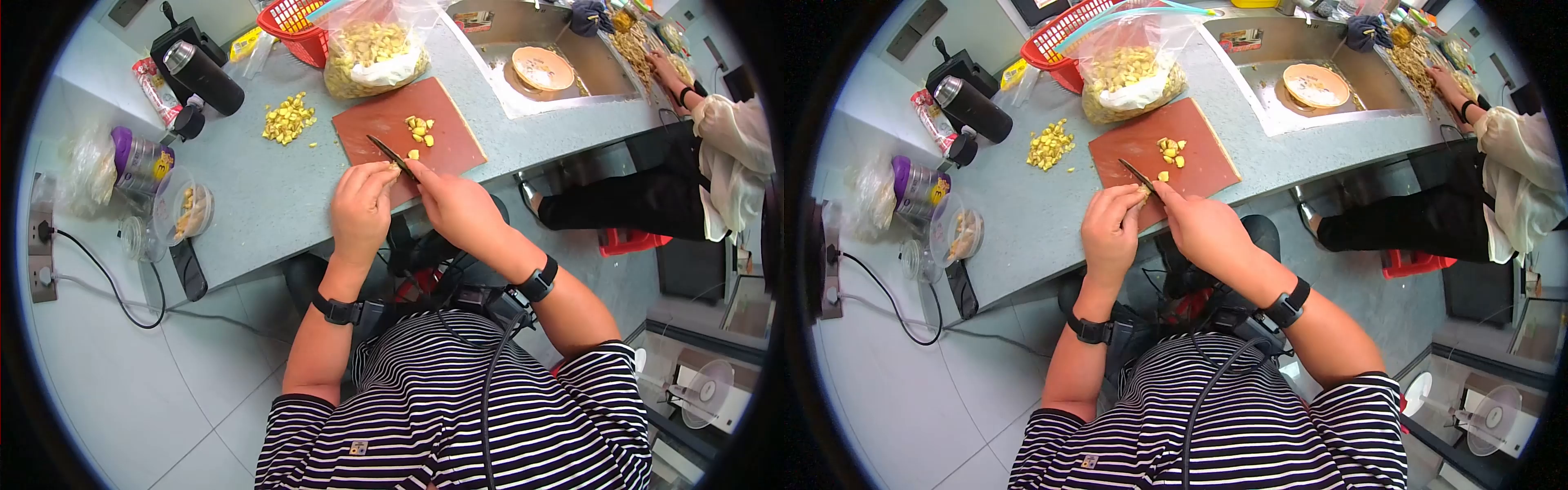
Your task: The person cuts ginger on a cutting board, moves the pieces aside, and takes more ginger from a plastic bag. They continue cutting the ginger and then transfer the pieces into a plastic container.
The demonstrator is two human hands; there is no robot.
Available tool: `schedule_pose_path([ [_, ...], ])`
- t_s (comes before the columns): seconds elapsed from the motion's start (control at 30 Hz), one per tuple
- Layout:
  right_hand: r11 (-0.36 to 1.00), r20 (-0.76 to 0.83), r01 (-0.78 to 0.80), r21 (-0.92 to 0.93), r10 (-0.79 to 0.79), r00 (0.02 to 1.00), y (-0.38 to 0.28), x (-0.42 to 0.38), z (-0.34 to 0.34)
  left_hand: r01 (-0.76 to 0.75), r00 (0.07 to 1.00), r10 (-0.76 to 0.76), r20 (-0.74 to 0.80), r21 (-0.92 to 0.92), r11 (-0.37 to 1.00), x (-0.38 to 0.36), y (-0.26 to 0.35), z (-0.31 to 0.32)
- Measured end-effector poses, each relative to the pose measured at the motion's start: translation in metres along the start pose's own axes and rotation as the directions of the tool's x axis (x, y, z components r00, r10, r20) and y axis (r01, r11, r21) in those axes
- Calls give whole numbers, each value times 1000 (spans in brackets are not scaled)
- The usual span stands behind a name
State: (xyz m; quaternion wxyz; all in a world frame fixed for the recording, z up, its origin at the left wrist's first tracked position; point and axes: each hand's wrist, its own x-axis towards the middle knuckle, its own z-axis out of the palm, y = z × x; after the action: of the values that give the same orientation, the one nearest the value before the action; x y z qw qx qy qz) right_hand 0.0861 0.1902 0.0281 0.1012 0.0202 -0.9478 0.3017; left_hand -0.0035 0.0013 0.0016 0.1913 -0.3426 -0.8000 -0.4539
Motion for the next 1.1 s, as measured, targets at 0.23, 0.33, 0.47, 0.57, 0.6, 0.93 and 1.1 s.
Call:
schedule_pose_path([
  [0.23,991,42,-109,75,106,993,8,-6,-12,-5,1000,5,-5,19,1000,-1,0,1],
  [0.33,984,-18,-116,133,120,993,13,-6,-15,13,1000,-13,-24,22,1000,-1,2,2],
  [0.47,977,-21,-115,181,121,992,13,-8,-21,1,1000,-1,-9,32,999,0,4,1],
  [0.57,973,-18,-67,222,73,997,8,-13,-25,-4,1000,5,-8,36,999,-1,1,1],
  [0.6,972,17,-66,225,63,998,5,-15,-27,-8,1000,8,-6,40,999,-1,1,1],
  [0.93,982,54,-30,188,20,998,6,-25,-22,-35,999,35,-4,50,998,0,1,1],
  [1.1,992,8,24,124,-26,1000,10,-29,-18,-14,1000,14,-4,44,999,0,3,1],
])
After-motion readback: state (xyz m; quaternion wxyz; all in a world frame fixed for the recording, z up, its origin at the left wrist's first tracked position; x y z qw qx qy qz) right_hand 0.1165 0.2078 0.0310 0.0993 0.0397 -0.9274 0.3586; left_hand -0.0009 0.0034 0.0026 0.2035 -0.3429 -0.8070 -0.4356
